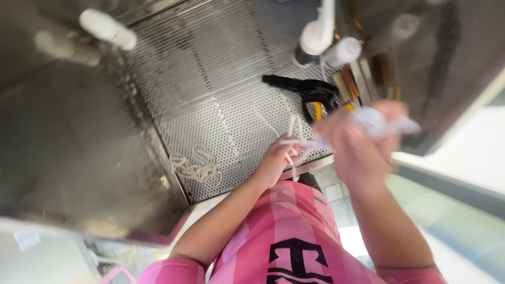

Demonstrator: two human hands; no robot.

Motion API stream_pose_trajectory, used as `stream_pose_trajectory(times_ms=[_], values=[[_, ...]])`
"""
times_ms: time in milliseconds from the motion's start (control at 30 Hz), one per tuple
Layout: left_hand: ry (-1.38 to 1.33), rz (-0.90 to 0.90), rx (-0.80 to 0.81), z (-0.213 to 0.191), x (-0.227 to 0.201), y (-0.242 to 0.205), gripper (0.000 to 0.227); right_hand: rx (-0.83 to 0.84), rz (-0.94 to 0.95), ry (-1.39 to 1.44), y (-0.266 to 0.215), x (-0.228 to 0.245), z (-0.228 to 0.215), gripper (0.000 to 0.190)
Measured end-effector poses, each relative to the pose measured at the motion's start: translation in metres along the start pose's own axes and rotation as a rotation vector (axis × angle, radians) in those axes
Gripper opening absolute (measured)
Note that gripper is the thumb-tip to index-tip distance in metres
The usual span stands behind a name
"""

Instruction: The person holds shoelaces over a sink and sprays them with a high-pressure nozzle, then wipes and stretches the laces by hand to remove dirt.

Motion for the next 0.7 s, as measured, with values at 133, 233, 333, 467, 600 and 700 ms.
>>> stream_pose_trajectory(times_ms=[133,233,333,467,600,700], values=[[0.318,0.325,-0.28,0.009,-0.048,-0.038,0.022,-0.112,0.601,-0.012,0.032,-0.122,-0.037,0.031],[0.966,0.502,-0.622,0.015,-0.083,-0.059,0.017,-0.147,1.05,0.416,0.005,-0.167,-0.054,0.065],[1.153,0.526,-0.78,0.01,-0.098,-0.073,0.017,-0.045,1.054,0.411,-0.018,-0.189,-0.072,0.054],[0.997,0.37,-0.576,-0.037,-0.092,-0.106,0.032,0.344,1.01,-0.012,-0.014,-0.193,-0.098,0.038],[0.949,0.052,-1.017,-0.096,-0.06,-0.126,0.045,0.537,0.862,-0.781,0.003,-0.189,-0.115,0.036],[1.166,-0.099,-1.384,-0.13,-0.029,-0.12,0.082,0.754,0.436,-1.193,0.007,-0.195,-0.117,0.064]])
Point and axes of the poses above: each hand's wrist, its own y-axis towards the middle knuckle, its own z-axis out of the palm, x = y × z, the point moved 1 cm from there along y, towards the middle knuckle, and after that the axes turned 13 degrees about y, right-handed, at the moved point
